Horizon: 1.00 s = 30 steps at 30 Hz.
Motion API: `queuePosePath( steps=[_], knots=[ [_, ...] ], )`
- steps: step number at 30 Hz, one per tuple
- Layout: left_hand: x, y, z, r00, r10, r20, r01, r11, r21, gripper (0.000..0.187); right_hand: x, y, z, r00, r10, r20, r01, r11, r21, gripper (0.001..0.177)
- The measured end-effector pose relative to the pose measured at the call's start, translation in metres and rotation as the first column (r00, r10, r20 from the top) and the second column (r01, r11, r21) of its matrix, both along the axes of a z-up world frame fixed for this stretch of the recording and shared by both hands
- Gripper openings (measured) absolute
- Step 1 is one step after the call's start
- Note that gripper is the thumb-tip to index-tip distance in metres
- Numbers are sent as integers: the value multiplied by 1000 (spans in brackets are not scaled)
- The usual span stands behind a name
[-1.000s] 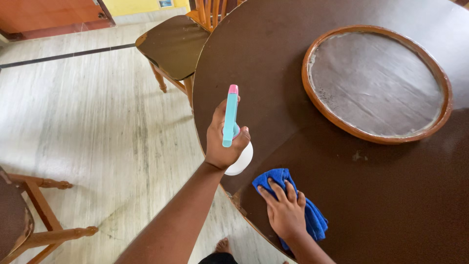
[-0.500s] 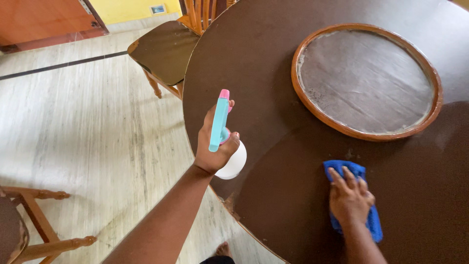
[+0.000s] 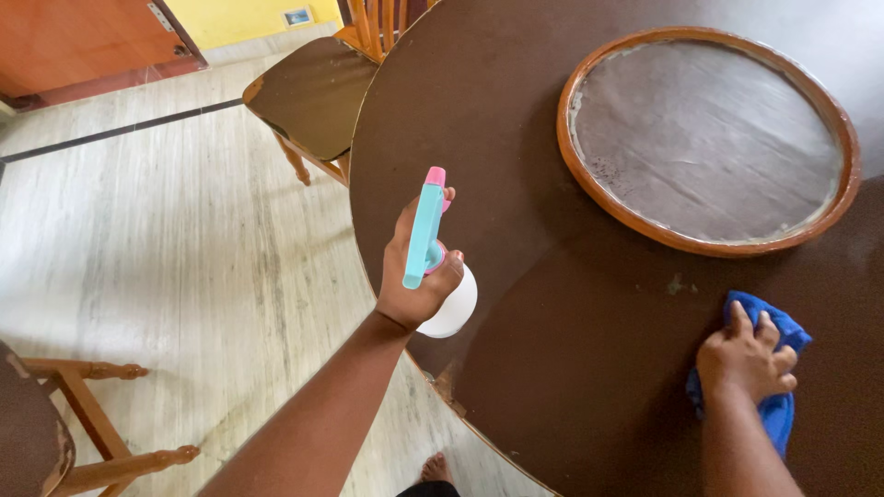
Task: The person sprays a cleaning solution onto a round brown table and wipes the surface with a blue cloth. They work around a circular wooden tray placed on the table, cleaning the area in a circular motion.
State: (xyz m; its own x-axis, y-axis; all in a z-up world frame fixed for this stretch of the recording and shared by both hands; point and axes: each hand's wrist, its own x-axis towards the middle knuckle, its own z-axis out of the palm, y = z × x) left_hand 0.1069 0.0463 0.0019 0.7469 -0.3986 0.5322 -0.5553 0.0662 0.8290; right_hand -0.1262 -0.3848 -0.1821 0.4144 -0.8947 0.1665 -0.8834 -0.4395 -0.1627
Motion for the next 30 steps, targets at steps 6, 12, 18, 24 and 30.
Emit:
queuePosePath(
  steps=[6, 12, 18, 24, 30],
  knots=[
    [-1, -6, -1, 999, -42, 30, 43, 998, -53, 69, 78, 89, 22, 969, 247, -1, -247, 969, -13, 49],
    [2, -25, 2, 994, -36, 102, 41, 998, -40, 66, 98, 182, 42, 779, 610, -145, -616, 788, 2, 59],
    [6, -33, 8, 999, -22, -36, 22, 1000, 16, 69, 59, 112, 38, 815, 572, -98, -575, 818, -10, 64],
    [6, -35, 4, 996, -74, 39, 77, 995, -64, 69, -14, 10, 19, 932, 360, -54, -363, 917, -167, 59],
    [11, -43, 1, 995, -63, 75, 66, 997, -34, 67, -1, -3, -4, 995, 103, 16, -102, 993, -58, 59]
  ],
)
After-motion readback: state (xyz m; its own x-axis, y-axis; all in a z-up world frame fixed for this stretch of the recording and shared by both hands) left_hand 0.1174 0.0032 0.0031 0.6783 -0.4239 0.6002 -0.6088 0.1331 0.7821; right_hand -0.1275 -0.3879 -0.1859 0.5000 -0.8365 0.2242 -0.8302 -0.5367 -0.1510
